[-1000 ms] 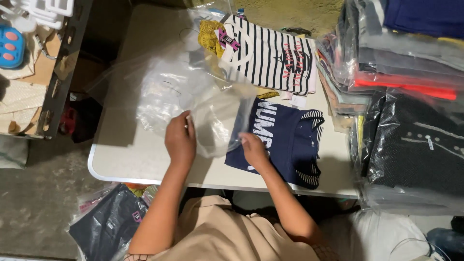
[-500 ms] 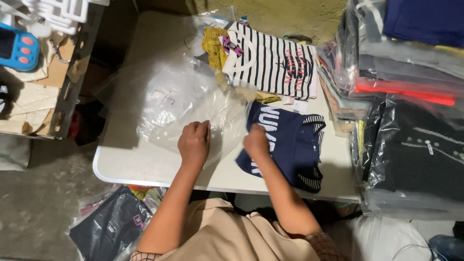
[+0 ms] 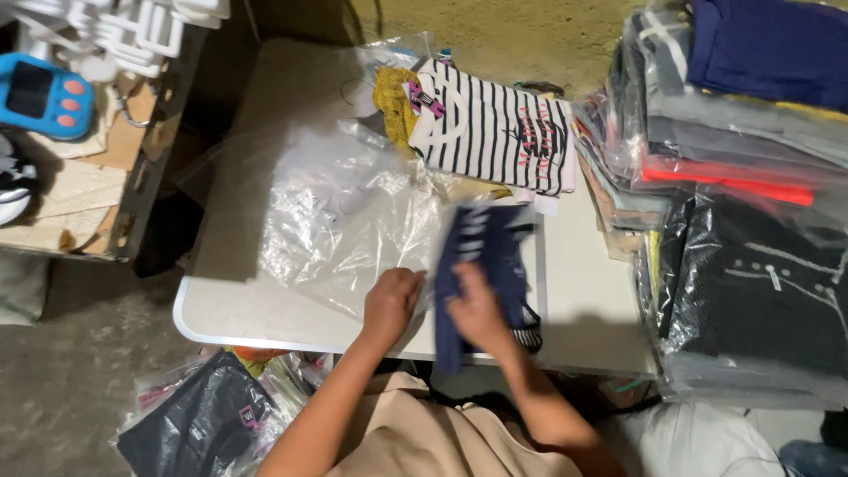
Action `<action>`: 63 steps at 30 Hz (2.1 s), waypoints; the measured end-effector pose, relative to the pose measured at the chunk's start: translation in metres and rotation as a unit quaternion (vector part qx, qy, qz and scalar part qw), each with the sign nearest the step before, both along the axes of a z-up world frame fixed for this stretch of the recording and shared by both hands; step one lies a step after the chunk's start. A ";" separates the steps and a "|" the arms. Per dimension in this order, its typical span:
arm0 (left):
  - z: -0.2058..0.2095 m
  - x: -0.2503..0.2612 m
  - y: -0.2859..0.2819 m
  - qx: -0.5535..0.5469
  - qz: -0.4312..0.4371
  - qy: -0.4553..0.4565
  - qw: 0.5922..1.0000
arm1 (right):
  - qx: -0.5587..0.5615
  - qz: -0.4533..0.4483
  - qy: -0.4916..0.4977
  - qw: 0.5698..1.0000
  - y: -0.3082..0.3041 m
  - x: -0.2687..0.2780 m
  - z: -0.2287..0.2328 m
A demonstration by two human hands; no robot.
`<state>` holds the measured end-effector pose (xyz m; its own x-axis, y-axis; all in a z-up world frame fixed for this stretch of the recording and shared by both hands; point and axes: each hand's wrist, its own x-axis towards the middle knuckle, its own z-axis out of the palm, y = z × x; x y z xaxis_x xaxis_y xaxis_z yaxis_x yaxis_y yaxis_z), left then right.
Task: Packing folded clothes into clear plastic bags on a table.
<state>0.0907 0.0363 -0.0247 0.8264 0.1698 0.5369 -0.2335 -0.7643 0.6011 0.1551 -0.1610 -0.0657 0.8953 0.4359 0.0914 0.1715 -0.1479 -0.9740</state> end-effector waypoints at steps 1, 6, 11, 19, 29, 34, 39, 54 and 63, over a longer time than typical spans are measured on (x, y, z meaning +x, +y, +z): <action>-0.012 0.004 0.006 0.002 0.003 -0.001 1.000 | 0.002 0.003 -0.001 1.000 0.011 -0.004 -0.004; -0.004 0.017 0.041 -0.265 0.142 0.053 0.952 | -0.102 0.154 -0.077 0.980 0.056 -0.013 -0.020; 0.011 0.018 0.030 -0.143 0.093 0.022 0.985 | -0.153 0.184 -0.105 0.965 0.081 0.022 -0.097; 0.025 -0.006 0.016 0.022 -0.085 -0.057 0.995 | 0.028 0.302 0.090 0.949 0.117 0.097 -0.141; -0.012 -0.015 0.049 0.053 0.107 0.041 0.992 | 0.057 0.145 0.281 0.947 0.187 0.124 -0.116; 0.004 -0.016 0.044 0.106 0.001 -0.007 0.994 | 0.166 0.143 0.250 0.943 0.227 0.155 -0.148; -0.030 -0.026 0.088 0.068 0.099 0.150 0.981 | 0.169 0.007 0.247 0.954 0.236 0.165 -0.126; -0.009 -0.041 0.072 0.003 0.193 0.103 0.976 | -0.094 -0.160 -0.227 0.956 0.094 0.142 -0.045; -0.039 -0.095 0.038 -0.056 0.150 0.166 0.973 | -0.434 0.010 -0.268 0.860 0.145 0.010 0.036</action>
<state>-0.0047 0.0740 -0.0640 0.8554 0.4717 0.2139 0.2104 -0.6938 0.6887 0.1648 -0.0155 -0.0301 0.8178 0.5625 0.1220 0.5722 -0.7715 -0.2783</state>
